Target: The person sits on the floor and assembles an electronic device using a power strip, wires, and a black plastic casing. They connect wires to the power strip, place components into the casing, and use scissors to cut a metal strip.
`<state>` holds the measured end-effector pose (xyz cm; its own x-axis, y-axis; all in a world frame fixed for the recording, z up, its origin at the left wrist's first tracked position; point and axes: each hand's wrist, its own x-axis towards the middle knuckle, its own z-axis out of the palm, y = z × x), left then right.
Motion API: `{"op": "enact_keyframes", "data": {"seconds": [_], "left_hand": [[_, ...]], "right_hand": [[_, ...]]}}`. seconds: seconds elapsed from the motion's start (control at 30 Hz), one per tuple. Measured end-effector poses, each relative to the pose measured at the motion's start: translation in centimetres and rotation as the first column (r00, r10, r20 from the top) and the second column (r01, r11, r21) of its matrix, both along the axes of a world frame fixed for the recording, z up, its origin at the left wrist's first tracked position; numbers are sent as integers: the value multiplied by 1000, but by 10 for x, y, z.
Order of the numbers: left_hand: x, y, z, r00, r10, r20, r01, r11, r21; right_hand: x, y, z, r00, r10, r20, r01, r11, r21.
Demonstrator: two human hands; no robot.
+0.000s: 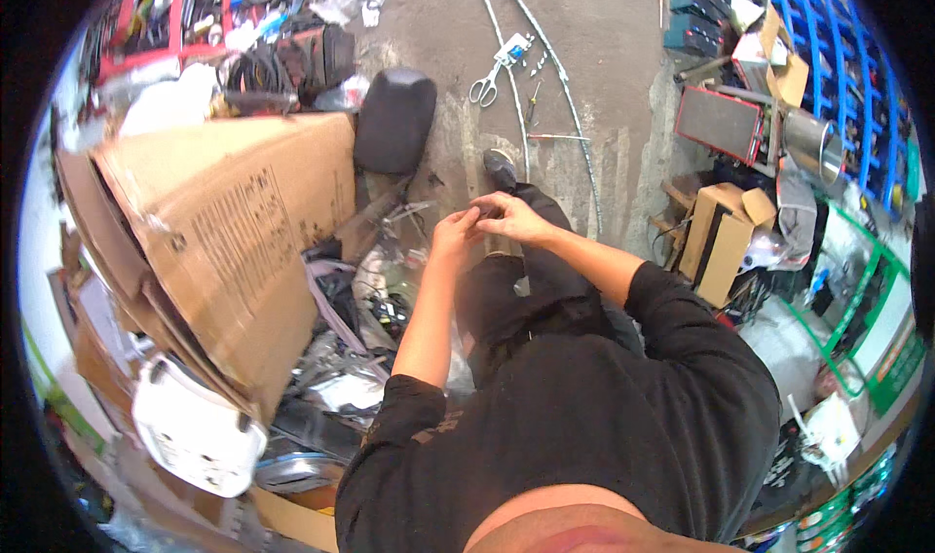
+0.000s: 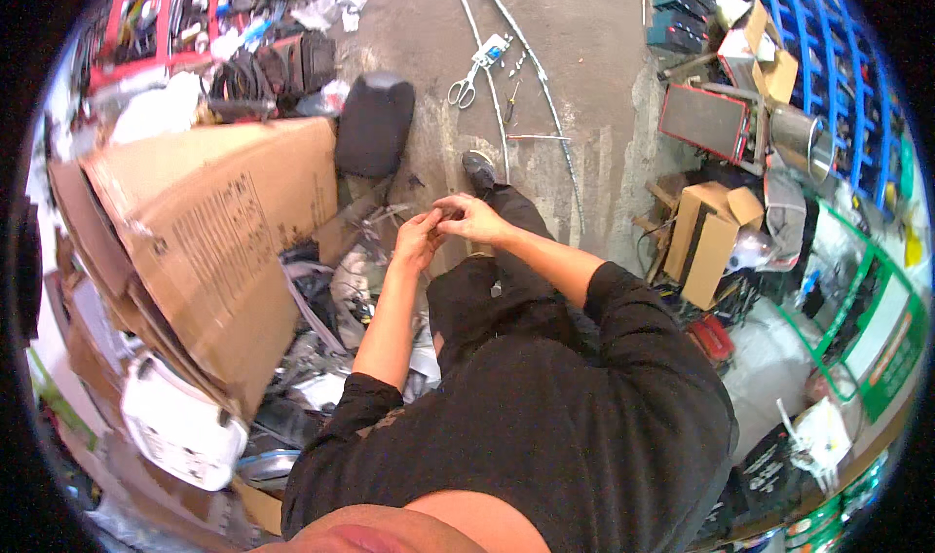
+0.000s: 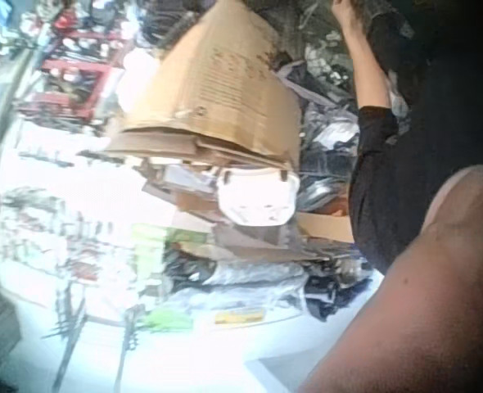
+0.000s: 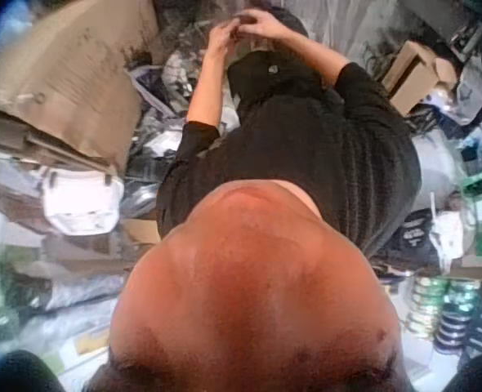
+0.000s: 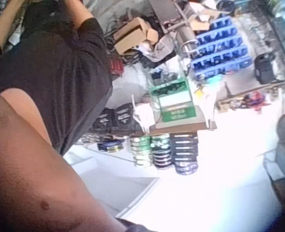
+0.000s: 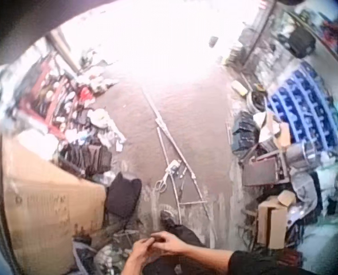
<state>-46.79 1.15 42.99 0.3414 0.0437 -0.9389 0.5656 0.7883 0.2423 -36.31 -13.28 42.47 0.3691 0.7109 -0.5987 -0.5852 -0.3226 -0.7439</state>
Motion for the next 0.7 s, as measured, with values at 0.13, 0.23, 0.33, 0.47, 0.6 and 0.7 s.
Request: {"op": "enact_keyframes", "data": {"seconds": [0.13, 0.23, 0.33, 0.47, 0.6, 0.7], "left_hand": [[95, 4, 24, 968, -202, 149, 217, 971, -96], [166, -1, 48, 914, -348, 207, 374, 922, -102], [227, 3, 55, 856, -456, 243, 495, 859, -132], [306, 8, 52, 720, -667, 191, 694, 701, -165], [375, 25, 30, 572, -793, 210, 814, 518, -264], [430, 36, 4, 450, -872, 191, 871, 382, -309]], "right_hand": [[71, -11, 50, 891, -29, 453, 75, 994, -83], [109, -23, 55, 746, -110, 657, 244, 963, -116], [148, -29, 77, 735, -271, 622, 417, 904, -98], [189, -34, 75, 661, -341, 669, 532, 841, -96], [226, -24, 59, 694, -472, 543, 619, 777, -116], [241, 0, 19, 636, -589, 500, 728, 672, -135]]}}
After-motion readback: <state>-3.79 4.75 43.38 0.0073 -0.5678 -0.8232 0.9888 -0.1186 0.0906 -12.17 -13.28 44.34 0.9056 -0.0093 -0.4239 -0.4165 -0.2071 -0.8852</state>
